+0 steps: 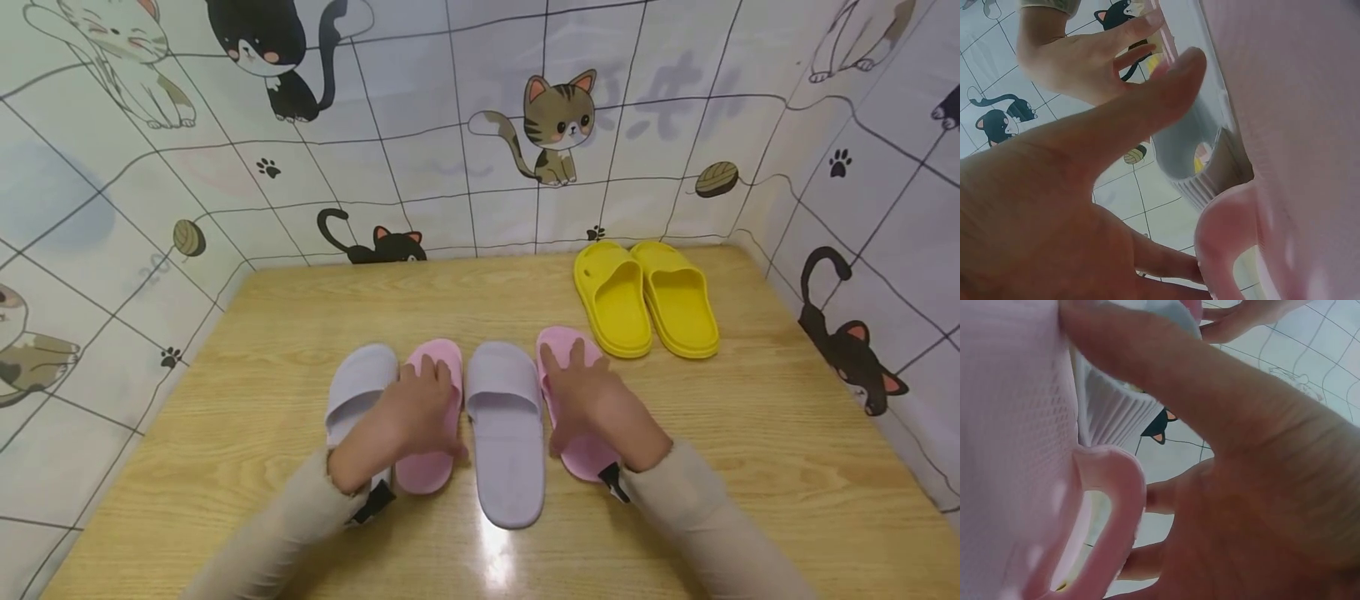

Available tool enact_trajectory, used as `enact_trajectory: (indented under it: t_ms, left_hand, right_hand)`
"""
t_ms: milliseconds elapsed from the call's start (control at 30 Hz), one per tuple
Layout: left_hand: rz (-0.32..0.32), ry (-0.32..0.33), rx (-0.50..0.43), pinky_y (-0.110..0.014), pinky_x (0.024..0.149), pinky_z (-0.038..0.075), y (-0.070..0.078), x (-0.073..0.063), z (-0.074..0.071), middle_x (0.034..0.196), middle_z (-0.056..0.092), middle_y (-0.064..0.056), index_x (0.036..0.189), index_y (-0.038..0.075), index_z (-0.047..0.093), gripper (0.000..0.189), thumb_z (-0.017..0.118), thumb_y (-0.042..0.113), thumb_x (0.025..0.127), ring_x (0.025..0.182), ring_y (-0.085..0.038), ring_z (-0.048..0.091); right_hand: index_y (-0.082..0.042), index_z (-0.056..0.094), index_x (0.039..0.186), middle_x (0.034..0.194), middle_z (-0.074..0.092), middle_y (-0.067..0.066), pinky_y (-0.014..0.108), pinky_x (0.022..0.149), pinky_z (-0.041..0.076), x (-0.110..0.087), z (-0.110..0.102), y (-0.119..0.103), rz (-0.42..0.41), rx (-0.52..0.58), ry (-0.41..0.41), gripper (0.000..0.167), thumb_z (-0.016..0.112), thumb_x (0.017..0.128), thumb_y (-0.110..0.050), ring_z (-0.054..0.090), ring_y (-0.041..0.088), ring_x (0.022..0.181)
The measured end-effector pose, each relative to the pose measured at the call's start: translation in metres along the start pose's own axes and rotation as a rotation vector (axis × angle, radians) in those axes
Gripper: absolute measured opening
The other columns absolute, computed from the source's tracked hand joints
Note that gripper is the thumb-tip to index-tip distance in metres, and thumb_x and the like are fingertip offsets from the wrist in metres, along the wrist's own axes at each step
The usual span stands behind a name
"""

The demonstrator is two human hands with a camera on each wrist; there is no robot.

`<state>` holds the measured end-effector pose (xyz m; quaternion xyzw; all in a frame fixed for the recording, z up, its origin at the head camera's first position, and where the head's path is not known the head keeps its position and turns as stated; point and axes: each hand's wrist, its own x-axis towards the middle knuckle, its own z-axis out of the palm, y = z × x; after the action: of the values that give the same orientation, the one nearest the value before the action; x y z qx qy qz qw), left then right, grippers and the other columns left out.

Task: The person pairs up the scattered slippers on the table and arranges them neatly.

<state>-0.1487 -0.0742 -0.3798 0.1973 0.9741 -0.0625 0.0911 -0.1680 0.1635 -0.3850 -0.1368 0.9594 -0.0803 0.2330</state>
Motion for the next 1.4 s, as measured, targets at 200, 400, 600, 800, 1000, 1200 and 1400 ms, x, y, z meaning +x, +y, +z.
enact_trajectory:
  t_ms: [200,400,600,800,1000,1200,1400]
  left_hand:
    - [0.005,-0.017,-0.039,-0.047,0.097,0.057,0.001,0.000,0.001,0.144,0.048,-0.036,0.150,-0.016,0.035,0.135,0.087,0.072,0.062,0.123,-0.046,0.055]
    - [0.034,-0.034,-0.045,-0.045,0.088,0.058,-0.002,-0.002,0.003,0.149,0.044,-0.036,0.152,-0.016,0.032,0.141,0.090,0.072,0.058,0.121,-0.044,0.053]
    - [0.041,-0.058,-0.064,-0.054,0.105,0.052,-0.004,-0.004,0.006,0.158,0.034,-0.036,0.156,-0.012,0.028,0.144,0.089,0.074,0.058,0.134,-0.051,0.047]
    - [0.026,-0.020,-0.063,-0.051,0.099,0.055,-0.003,-0.003,0.009,0.152,0.039,-0.034,0.154,-0.013,0.030,0.144,0.090,0.073,0.056,0.127,-0.049,0.050]
    - [0.019,-0.013,-0.075,-0.043,0.084,0.058,-0.002,0.000,0.010,0.151,0.038,-0.035,0.153,-0.015,0.030,0.138,0.094,0.063,0.058,0.120,-0.047,0.051]
    - [0.025,0.000,-0.063,-0.044,0.087,0.060,-0.003,0.005,0.011,0.153,0.036,-0.039,0.151,-0.016,0.030,0.132,0.094,0.056,0.062,0.125,-0.052,0.049]
    - [0.006,-0.015,-0.074,-0.047,0.094,0.060,-0.004,0.008,0.012,0.158,0.032,-0.039,0.155,-0.015,0.027,0.119,0.087,0.051,0.077,0.133,-0.056,0.046]
  right_hand:
    - [-0.006,0.004,0.166,0.161,-0.002,0.047,0.078,0.095,0.046,0.005,0.000,0.004,-0.004,0.010,0.003,0.144,0.098,0.062,-0.034,0.017,0.080,0.136]
    - [-0.007,0.003,0.166,0.162,-0.003,0.046,0.075,0.095,0.049,0.010,0.001,0.008,-0.017,0.030,-0.005,0.134,0.094,0.070,-0.029,0.015,0.079,0.138]
    - [-0.008,0.004,0.167,0.163,-0.003,0.045,0.077,0.098,0.045,0.011,-0.001,0.009,-0.036,0.075,-0.002,0.130,0.092,0.073,-0.021,0.011,0.079,0.138]
    - [-0.006,0.003,0.166,0.163,-0.003,0.045,0.079,0.105,0.037,0.013,-0.002,0.010,-0.050,0.079,0.018,0.129,0.092,0.074,-0.022,0.013,0.078,0.139]
    - [0.007,0.019,0.151,0.160,0.012,0.047,0.074,0.104,0.043,0.016,-0.001,0.015,-0.091,0.061,0.138,0.113,0.092,0.072,-0.024,0.032,0.075,0.133]
    - [-0.001,0.027,0.146,0.154,0.018,0.048,0.067,0.088,0.055,0.011,-0.004,0.016,-0.062,0.073,0.099,0.102,0.092,0.073,-0.029,0.045,0.072,0.121]
    - [-0.006,0.005,0.165,0.163,-0.006,0.045,0.074,0.099,0.046,0.005,-0.007,0.016,0.005,0.075,-0.018,0.130,0.092,0.073,-0.034,0.028,0.074,0.136]
